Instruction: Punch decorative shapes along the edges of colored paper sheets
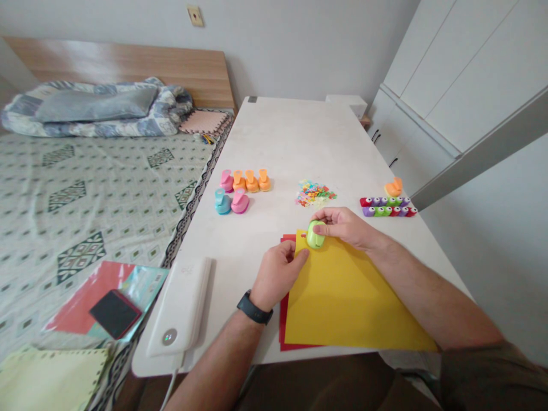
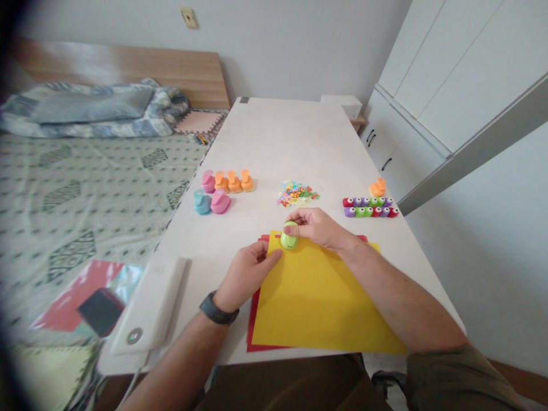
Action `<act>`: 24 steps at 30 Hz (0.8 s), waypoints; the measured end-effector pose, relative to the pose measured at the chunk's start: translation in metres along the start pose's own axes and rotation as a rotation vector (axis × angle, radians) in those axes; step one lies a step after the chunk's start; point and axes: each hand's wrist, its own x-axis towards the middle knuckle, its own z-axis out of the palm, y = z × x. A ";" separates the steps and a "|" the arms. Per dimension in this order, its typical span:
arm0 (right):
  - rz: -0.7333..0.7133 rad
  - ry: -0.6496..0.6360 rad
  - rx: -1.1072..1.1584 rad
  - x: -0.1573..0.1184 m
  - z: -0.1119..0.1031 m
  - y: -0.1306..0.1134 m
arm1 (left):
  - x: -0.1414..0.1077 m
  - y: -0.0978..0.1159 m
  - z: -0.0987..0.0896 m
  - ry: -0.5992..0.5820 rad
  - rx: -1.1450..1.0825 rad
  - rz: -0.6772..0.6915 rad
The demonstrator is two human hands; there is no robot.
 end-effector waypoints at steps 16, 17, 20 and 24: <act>-0.009 -0.092 0.001 -0.001 -0.006 -0.005 | 0.000 -0.001 0.000 -0.017 0.012 -0.002; -0.013 -0.092 0.008 -0.001 -0.008 -0.006 | 0.000 -0.001 0.000 -0.011 0.004 -0.002; -0.032 -0.031 0.051 0.001 -0.013 -0.005 | -0.001 -0.001 0.000 0.001 -0.016 -0.006; -0.074 0.137 0.129 0.005 -0.024 -0.004 | -0.001 0.000 0.000 0.013 -0.049 -0.035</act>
